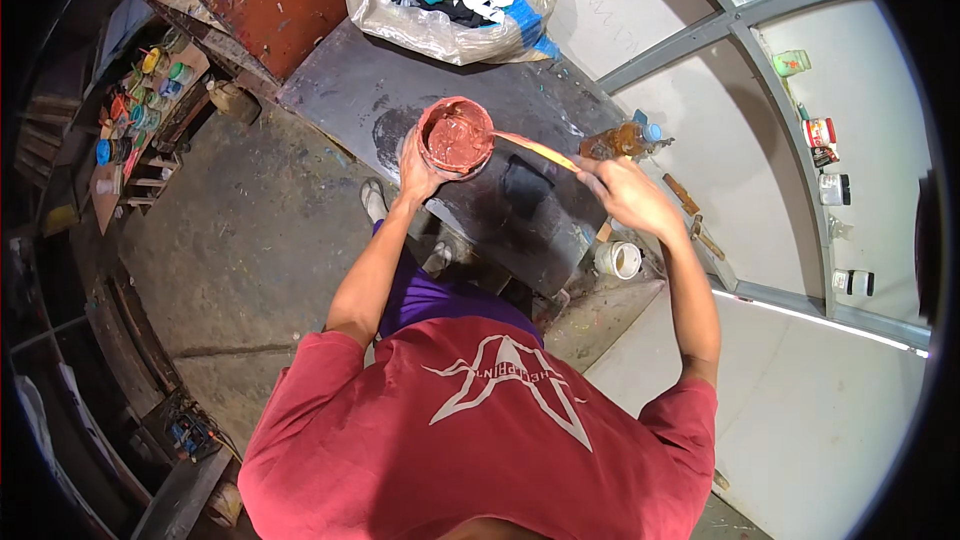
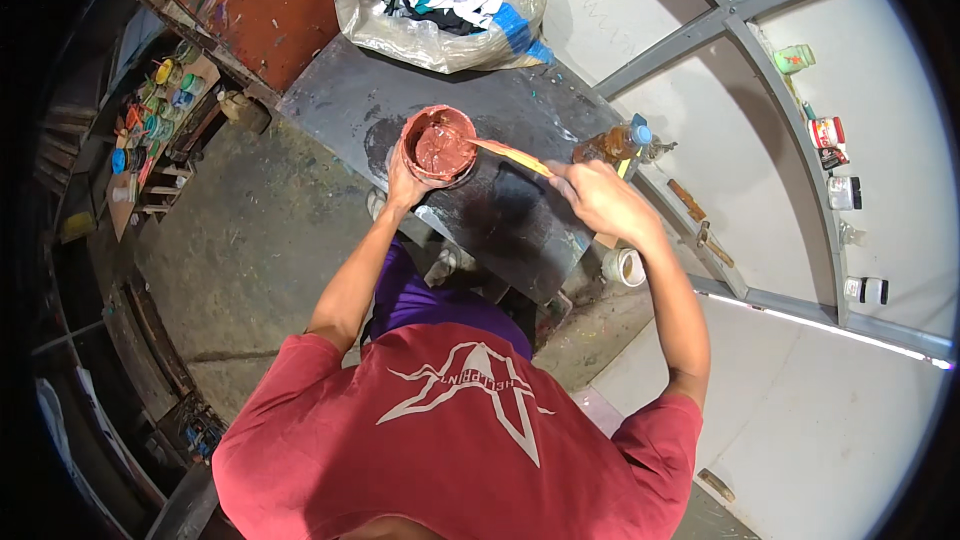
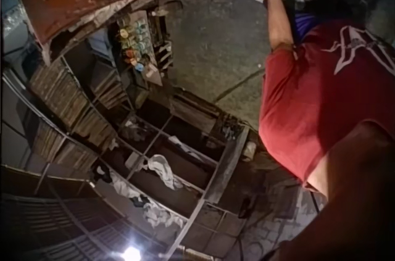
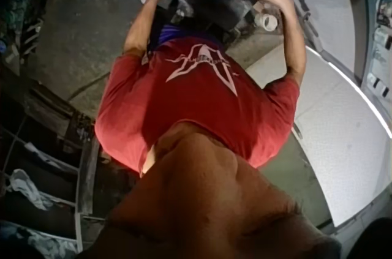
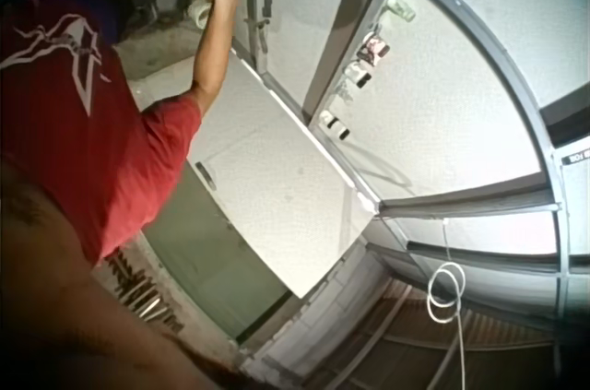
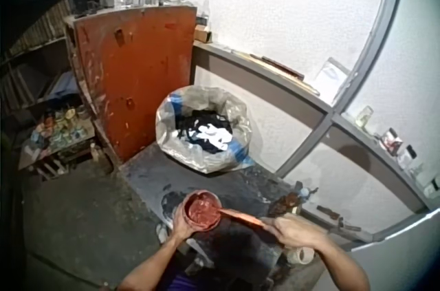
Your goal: Mixing red ink in a small container using a spatula at a workbench.
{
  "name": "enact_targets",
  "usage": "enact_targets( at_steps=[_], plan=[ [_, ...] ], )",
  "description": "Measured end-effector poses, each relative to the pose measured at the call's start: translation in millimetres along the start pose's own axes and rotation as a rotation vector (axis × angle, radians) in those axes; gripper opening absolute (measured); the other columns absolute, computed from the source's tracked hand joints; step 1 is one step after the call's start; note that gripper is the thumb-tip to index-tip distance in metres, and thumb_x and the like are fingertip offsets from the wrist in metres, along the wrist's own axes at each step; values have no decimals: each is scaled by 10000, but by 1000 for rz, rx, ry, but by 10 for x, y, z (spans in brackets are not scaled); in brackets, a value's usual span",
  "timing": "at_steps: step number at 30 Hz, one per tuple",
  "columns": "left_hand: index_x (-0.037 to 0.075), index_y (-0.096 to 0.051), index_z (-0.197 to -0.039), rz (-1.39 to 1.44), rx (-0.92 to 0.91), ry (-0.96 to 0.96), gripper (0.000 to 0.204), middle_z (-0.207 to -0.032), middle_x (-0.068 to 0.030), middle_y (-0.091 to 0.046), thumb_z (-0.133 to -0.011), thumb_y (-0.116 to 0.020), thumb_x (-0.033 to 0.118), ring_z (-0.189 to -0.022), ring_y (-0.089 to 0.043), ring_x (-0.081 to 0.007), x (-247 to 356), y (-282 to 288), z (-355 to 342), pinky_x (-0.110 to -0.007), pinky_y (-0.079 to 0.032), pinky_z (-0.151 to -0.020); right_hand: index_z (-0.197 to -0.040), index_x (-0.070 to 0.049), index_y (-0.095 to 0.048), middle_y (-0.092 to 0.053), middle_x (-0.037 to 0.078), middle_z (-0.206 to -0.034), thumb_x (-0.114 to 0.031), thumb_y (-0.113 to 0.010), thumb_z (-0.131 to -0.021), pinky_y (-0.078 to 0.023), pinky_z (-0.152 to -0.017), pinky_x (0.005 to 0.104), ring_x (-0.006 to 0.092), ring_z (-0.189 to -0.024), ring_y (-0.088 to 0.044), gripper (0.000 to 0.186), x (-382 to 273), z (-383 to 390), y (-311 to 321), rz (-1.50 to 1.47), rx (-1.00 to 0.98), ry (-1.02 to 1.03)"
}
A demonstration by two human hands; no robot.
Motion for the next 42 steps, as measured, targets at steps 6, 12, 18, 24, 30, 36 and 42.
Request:
enact_targets(
  at_steps=[6, 12, 18, 24, 30, 36, 42],
  plan=[
    [54, -465, -1445, 181, 62, 73, 1086, -1371, -122, -599, -503, -991, 181, -1250, -599, -273, 3, -99, 81, -399, -481, -1082, -1133, 24, -695, -692, 258, -897, -20, -574, -904, -537, -776, 511, 439, -888, -678, 264, -564, -404, -45, 205, -56, 216],
    [43, -425, -1465, 169, 136, 121, 1152, -1383, -128, -578, -480, -1009, 174, -1278, -575, -289, 120, -1, 120, -406, -456, -1110, -979, 29, -693, -689, 236, -943, -54, -650, -871, -529, -841, 507, 429, -963, -654, 143, -675, -840, -394, 393, -349, 246],
    [25, -522, -1368, 140, 145, 57, 1024, -1281, -164, -632, -491, -999, 257, -1202, -606, -366, 195, 41, 73, -434, -496, -1015, -768, 127, -672, -694, 299, -772, 116, -558, -770, -561, -469, 410, 333, -558, -712, 114, -517, -1366, -702, 292, -470, 213],
    [21, -524, -1347, 189, 200, -79, 1012, -1251, -173, -643, -490, -995, 284, -1152, -617, -381, 197, 76, 95, -450, -499, -972, -977, 15, -764, -743, 236, -1008, 35, -708, -734, -609, -739, 445, 336, -934, -750, 250, -890, -1438, -657, 690, -591, 123],
    [24, -505, -1411, 173, 162, -44, 1015, -1337, -177, -605, -561, -983, 302, -1224, -597, -353, 99, 23, 133, -442, -473, -1048, -1021, -49, -787, -761, 173, -1055, -54, -694, -807, -619, -801, 407, 318, -996, -750, 234, -1012, -1418, -700, 748, -514, 101],
    [-14, -497, -1353, 177, 222, -94, 1026, -1232, -194, -637, -521, -984, 335, -1132, -611, -403, 131, 70, 132, -474, -482, -980, -967, -45, -793, -777, 134, -995, -87, -675, -830, -631, -725, 394, 286, -928, -770, 185, -983, -1327, -806, 886, -366, 164],
    [10, -521, -1350, 167, 205, -118, 980, -1242, -175, -639, -544, -977, 333, -1138, -615, -393, 162, 103, 92, -470, -485, -981, -822, -55, -770, -749, 117, -851, -89, -677, -799, -616, -644, 378, 251, -835, -762, 102, -750, -1064, -713, 938, -186, 252]
  ],
)
Point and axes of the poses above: each hand's wrist, its own z-axis away from the middle knuckle, its own y-axis out of the back of the hand, x = y × z, the point moved 10 cm from there along -z, towards the middle knuckle
